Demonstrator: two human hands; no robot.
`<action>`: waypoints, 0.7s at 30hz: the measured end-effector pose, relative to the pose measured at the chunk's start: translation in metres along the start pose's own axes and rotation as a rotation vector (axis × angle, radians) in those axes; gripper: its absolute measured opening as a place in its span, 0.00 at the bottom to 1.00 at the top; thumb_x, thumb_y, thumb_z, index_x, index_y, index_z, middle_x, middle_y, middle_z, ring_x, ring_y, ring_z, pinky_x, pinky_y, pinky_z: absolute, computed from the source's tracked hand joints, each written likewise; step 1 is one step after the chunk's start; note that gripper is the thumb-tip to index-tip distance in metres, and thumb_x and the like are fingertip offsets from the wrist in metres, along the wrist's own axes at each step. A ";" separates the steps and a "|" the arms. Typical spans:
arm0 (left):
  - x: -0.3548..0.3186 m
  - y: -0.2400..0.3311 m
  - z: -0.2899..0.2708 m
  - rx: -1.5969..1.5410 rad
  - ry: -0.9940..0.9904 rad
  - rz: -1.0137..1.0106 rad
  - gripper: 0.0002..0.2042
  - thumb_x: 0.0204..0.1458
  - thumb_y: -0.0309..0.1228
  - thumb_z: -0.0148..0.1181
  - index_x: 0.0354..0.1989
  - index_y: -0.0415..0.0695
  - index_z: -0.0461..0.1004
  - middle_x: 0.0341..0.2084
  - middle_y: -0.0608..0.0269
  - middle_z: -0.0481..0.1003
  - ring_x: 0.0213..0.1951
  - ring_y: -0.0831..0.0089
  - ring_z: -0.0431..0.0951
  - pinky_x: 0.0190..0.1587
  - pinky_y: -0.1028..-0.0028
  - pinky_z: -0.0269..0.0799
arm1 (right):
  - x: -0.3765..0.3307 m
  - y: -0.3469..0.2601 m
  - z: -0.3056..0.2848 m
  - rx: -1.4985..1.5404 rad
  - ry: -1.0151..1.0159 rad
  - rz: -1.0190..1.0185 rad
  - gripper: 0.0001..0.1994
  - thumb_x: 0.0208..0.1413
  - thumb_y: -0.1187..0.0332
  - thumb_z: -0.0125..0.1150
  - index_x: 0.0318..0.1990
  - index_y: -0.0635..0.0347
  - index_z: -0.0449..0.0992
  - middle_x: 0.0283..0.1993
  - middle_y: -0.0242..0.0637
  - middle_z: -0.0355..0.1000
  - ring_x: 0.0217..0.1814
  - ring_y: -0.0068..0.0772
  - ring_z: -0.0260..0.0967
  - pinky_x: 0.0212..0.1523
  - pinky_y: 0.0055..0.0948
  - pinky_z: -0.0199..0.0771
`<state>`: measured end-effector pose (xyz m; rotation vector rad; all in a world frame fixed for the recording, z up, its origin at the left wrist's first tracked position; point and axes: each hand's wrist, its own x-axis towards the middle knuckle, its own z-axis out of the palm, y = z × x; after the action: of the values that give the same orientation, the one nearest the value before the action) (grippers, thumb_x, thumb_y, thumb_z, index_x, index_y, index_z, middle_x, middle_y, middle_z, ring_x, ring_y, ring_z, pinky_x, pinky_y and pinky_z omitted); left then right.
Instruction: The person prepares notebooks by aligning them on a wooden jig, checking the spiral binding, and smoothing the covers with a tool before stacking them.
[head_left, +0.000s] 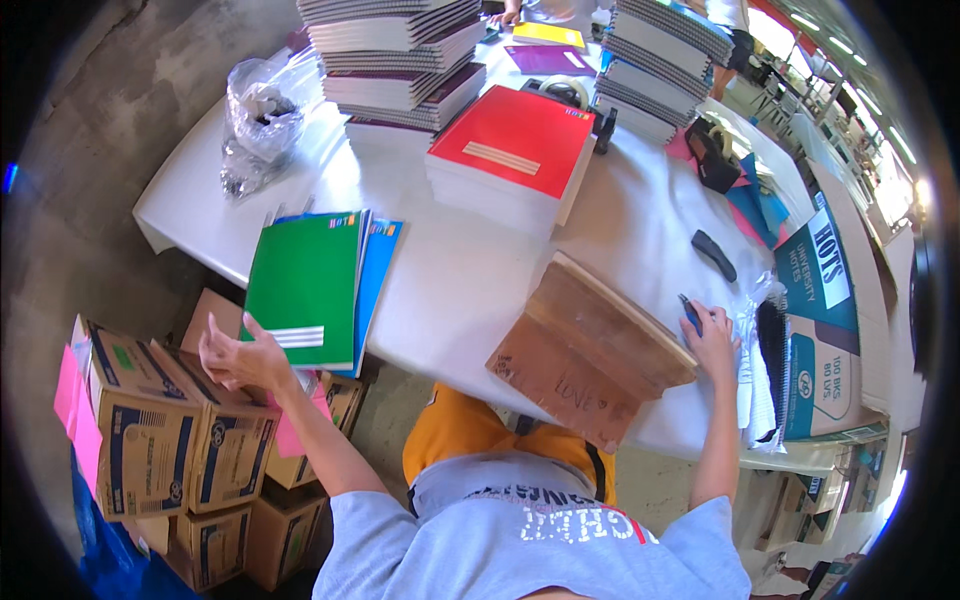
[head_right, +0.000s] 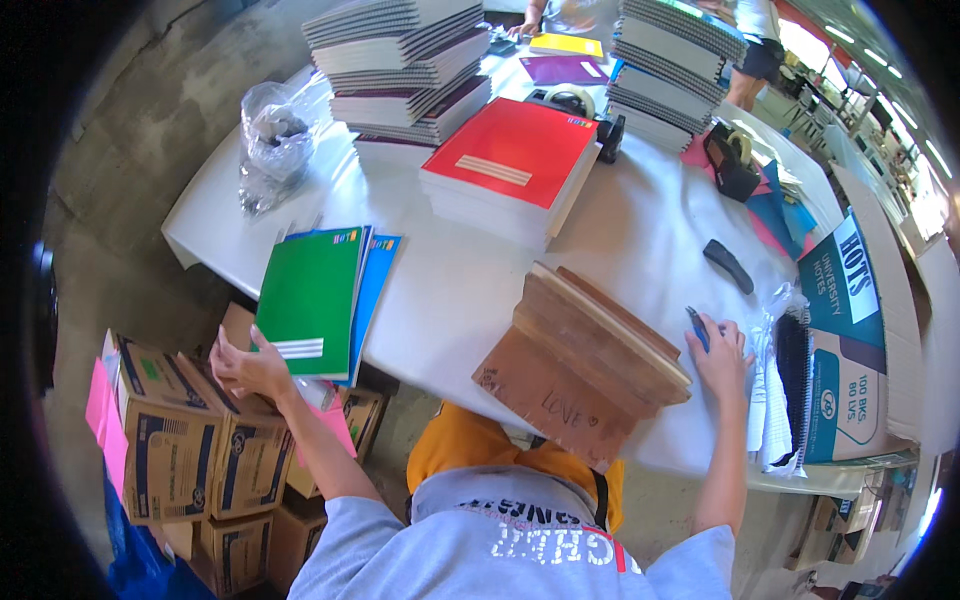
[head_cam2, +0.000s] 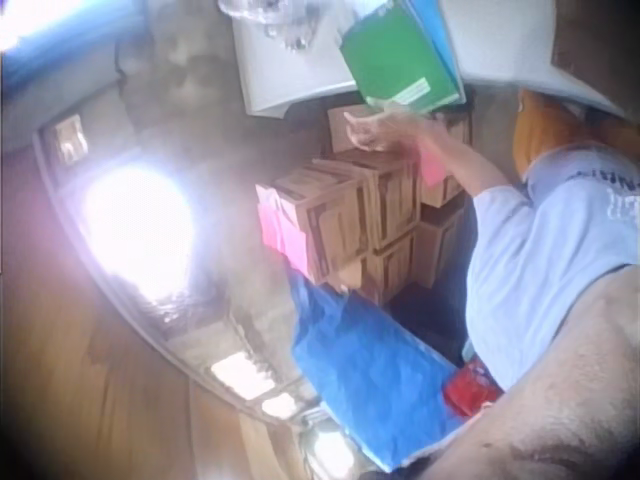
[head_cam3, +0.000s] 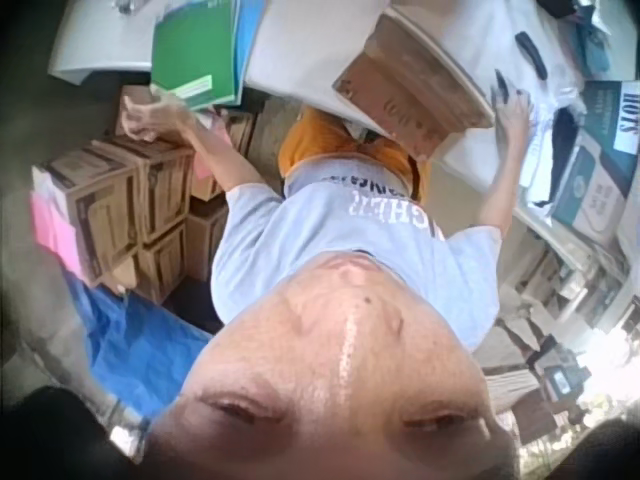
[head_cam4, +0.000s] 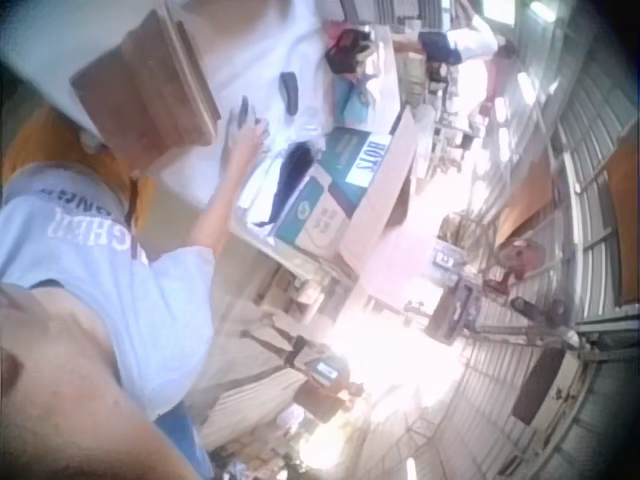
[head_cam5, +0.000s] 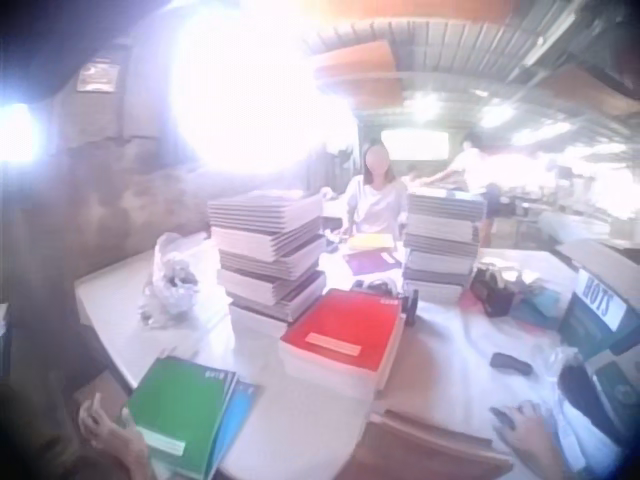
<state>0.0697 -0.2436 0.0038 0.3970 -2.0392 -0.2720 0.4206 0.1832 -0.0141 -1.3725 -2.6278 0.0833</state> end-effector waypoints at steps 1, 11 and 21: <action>0.004 0.012 -0.001 -0.148 0.100 0.166 0.16 0.46 0.35 0.61 0.43 0.45 0.73 0.39 0.57 0.72 0.46 0.62 0.69 0.48 0.64 0.63 | 0.010 -0.005 -0.009 0.029 -0.077 -0.012 0.18 0.54 0.56 0.54 0.52 0.48 0.71 0.48 0.42 0.64 0.53 0.43 0.61 0.51 0.43 0.61; -0.052 0.239 0.091 -0.967 -0.970 0.419 0.34 0.38 0.45 0.66 0.53 0.37 0.66 0.51 0.46 0.67 0.52 0.53 0.66 0.51 0.62 0.65 | 0.162 -0.188 -0.032 1.093 -0.504 0.078 0.27 0.56 0.44 0.46 0.55 0.53 0.63 0.39 0.37 0.68 0.39 0.35 0.68 0.42 0.36 0.69; -0.058 0.229 0.079 -1.063 -1.266 0.536 0.40 0.31 0.56 0.69 0.54 0.45 0.69 0.61 0.50 0.55 0.63 0.54 0.52 0.58 0.54 0.54 | 0.212 -0.198 0.028 1.720 -0.645 0.484 0.18 0.60 0.60 0.45 0.50 0.63 0.66 0.47 0.43 0.71 0.50 0.33 0.69 0.50 0.38 0.70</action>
<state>-0.0116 -0.0084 -0.0001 -1.2549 -2.6125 -1.4215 0.1371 0.2443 0.0113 -1.0934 -1.2182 2.3433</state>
